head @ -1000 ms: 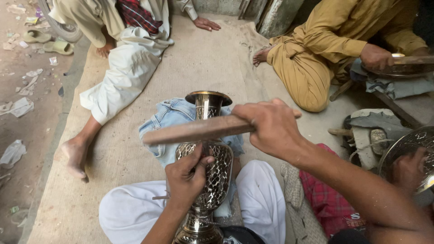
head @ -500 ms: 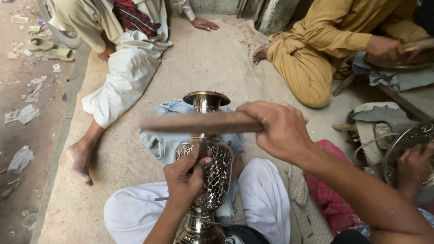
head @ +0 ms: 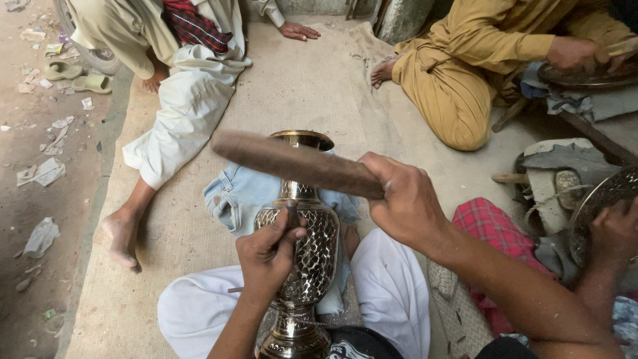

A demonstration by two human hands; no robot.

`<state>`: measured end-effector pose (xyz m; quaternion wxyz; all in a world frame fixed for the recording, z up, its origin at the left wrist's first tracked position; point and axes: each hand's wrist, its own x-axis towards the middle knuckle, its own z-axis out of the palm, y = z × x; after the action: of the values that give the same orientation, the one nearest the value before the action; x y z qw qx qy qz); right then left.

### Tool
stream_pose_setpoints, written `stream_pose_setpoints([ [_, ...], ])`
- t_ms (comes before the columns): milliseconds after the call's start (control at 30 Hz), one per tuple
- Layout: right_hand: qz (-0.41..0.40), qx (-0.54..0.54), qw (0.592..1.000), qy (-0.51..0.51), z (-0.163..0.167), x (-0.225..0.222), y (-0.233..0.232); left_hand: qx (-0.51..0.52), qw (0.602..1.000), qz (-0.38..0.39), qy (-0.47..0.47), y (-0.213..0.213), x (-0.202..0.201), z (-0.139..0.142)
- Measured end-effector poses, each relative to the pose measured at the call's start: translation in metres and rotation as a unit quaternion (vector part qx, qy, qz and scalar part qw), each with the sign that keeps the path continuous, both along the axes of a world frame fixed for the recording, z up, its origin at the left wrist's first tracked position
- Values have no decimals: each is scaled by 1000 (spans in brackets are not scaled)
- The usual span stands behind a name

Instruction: The person sits on the floor holding a small punch against the engraved surface of a brass vase and repeatedly strikes the punch with a wooden mallet, working the patterned decoration across the vase body. Other workers perform similar metalwork nearby.

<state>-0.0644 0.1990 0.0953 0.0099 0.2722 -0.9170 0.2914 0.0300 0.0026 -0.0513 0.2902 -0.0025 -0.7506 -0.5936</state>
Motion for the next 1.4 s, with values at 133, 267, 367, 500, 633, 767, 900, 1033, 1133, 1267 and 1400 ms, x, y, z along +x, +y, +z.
stream_pose_setpoints([
  [133, 37, 77, 982, 166, -4, 4, 1, -3, 1000, -17, 14, -4, -3, -2],
  [267, 13, 94, 983, 154, 1, 3, 8, -53, 998, -11, -22, -3, -1, -2],
  [367, -2, 7, 998, 68, 6, 3, 17, 8, 1000, 17, 14, 2, -1, 0],
  [500, -26, 189, 976, 107, 1, 0, 26, -38, 998, 19, 40, 1, -4, 3],
  [633, -3, 141, 983, 114, -16, -18, 27, -64, 997, 27, 37, 0, -10, 3],
  [767, 7, 157, 976, 151, -25, -27, 29, -64, 997, 23, 23, 1, -11, 3],
  [900, 26, -174, 983, -56, -11, -30, 23, -34, 998, 18, 58, 6, -7, 4],
  [1033, 51, 15, 998, 42, 14, -33, 19, 7, 1000, 18, 21, 10, -6, 6],
  [1133, 72, 84, 984, 143, 23, -31, 16, 6, 1000, 14, 18, 11, -8, 8],
  [1267, 75, 83, 982, 154, 24, -24, 10, -19, 999, 36, 13, 12, -9, 11],
  [1400, 25, 12, 1000, 8, 24, -20, 8, -25, 999, 39, 25, 13, -10, 13],
])
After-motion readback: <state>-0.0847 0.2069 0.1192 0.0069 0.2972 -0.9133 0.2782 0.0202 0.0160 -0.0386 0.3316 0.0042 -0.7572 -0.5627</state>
